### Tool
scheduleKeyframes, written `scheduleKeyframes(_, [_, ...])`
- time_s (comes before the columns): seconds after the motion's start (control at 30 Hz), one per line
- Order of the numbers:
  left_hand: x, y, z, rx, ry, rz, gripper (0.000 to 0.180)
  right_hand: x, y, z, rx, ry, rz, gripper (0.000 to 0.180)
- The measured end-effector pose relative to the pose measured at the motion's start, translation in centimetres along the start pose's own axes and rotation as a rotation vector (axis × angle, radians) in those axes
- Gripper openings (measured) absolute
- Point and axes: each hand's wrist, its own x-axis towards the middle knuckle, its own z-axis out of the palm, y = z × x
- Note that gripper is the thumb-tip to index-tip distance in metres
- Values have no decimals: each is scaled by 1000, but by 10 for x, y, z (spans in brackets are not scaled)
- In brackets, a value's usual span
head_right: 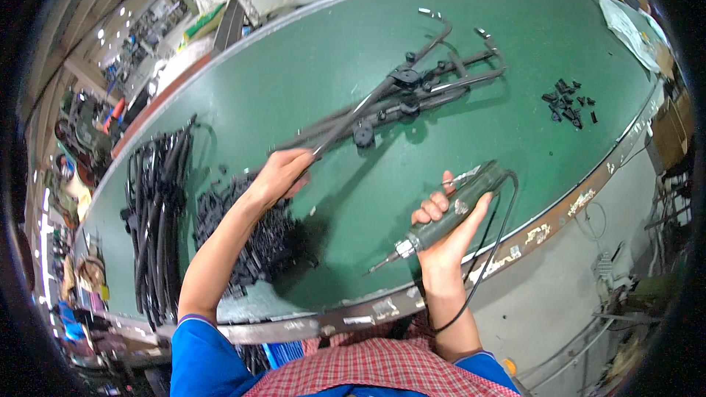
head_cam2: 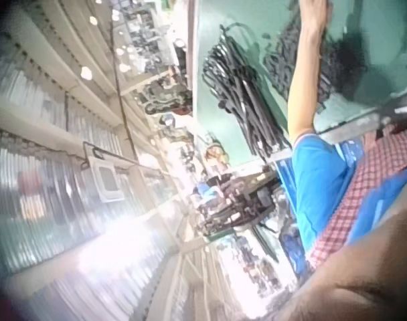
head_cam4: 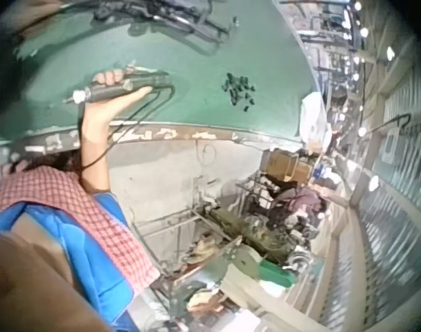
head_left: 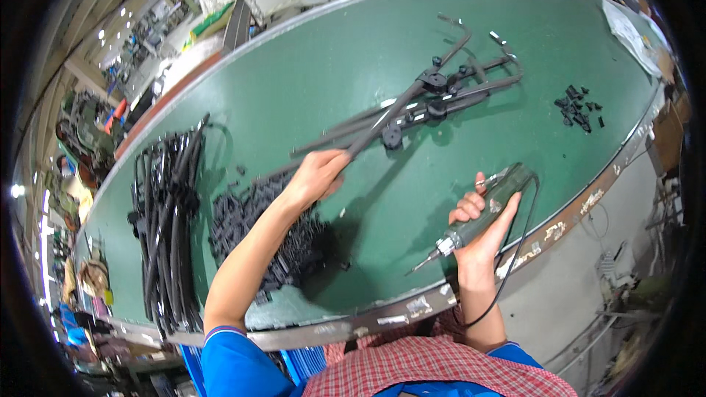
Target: The person uses a handheld electric screwdriver to attach small black plastic brackets to curved metal wiper blade arms on a green worktable. After assembling several units, the person gathers the finished wiper blades and places them into a blue plastic crate.
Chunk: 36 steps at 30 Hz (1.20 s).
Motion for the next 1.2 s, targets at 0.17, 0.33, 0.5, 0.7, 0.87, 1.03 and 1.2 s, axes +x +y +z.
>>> scheduleKeyframes(0.17, [-163,-106,-1,271,400,251,29,-11,12,2,35,-116,88,65])
scheduleKeyframes(0.33, [-259,-145,11,457,392,241,32,-31,56,4,18,-194,356,69])
scheduleKeyframes(0.5, [-252,-163,23,547,391,312,33,-49,98,3,-91,-186,470,77])
scheduleKeyframes(0.7, [-237,-160,23,566,374,361,31,-51,104,-6,-212,-104,399,79])
scheduleKeyframes(0.87, [-216,-125,-2,483,497,366,19,-56,106,-5,-285,-74,387,80])
scheduleKeyframes(1.03, [-112,-105,-28,657,638,418,15,-58,109,-5,-272,-57,404,80])
scheduleKeyframes(1.2, [-46,-111,-42,873,567,615,22,-56,107,-7,-273,-65,400,82])
